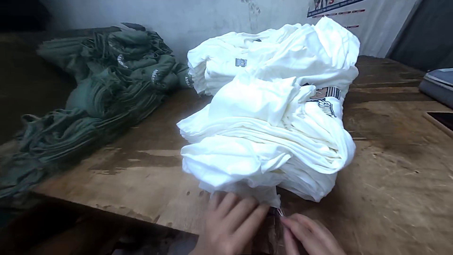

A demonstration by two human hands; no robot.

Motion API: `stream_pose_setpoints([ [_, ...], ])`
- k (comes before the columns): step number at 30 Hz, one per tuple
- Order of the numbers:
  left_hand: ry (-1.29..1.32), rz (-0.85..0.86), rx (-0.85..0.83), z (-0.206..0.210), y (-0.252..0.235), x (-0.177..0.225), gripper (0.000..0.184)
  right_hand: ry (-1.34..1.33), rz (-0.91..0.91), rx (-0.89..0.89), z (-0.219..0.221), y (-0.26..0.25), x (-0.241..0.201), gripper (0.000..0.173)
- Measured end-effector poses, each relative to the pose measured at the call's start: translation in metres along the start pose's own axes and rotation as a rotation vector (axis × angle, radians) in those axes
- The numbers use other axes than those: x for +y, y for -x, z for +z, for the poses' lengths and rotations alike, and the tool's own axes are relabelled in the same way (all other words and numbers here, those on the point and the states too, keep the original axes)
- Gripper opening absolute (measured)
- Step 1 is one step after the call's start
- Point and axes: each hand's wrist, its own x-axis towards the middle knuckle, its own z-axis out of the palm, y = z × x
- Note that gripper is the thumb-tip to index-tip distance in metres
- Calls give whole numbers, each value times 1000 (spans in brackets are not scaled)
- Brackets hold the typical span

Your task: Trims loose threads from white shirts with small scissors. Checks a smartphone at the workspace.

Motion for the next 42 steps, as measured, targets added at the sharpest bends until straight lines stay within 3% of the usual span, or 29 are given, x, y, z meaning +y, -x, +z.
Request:
stream_pose_setpoints([
  [4, -156, 162, 1, 4, -8, 4, 18, -11, -17, 19, 8, 1, -2, 8],
  [9, -242, 94, -31, -9, -6, 12, 16, -57, 65, -18, -6, 0, -4, 8],
  [15, -303, 129, -34, 10, -17, 24, 20, -168, 98, -73, -14, 3, -9, 7],
  [19, -266, -110, -144, 3, -23, 35, 14, -79, 126, -217, -36, 4, -3, 7],
  [21, -200, -253, -256, 5, -25, 29, 19, 65, 171, -333, -44, -2, -3, 20],
  [24, -149, -401, -142, 7, -37, 12, 17, 200, 225, -450, -28, -21, -10, 41],
  [26, -182, -412, 6, 3, -58, 5, 13, 232, 205, -448, 3, -34, -14, 52],
  [27, -190, -403, 62, 2, -70, 1, 13, 238, 173, -419, 20, -38, -14, 51],
  [30, -203, -320, 165, 6, -103, -25, 16, 145, 39, -272, 50, -40, -7, 12],
  [31, -213, -235, 203, 10, -110, -42, 17, 100, 2, -244, 46, -38, -3, 8],
  [35, -146, 459, 363, 35, -104, -123, 11, 33, 22, -327, 0, -31, 16, 12],
  [37, -115, 635, 308, 37, -86, -130, 6, 48, 37, -384, -5, -35, 19, 13],
  [39, -87, 648, 159, 24, -54, -128, 8, 75, 53, -420, -6, -38, 18, 14],
  [42, -23, 347, -62, 1, -4, -113, 22, 76, 50, -460, -12, -37, 16, 20],
])
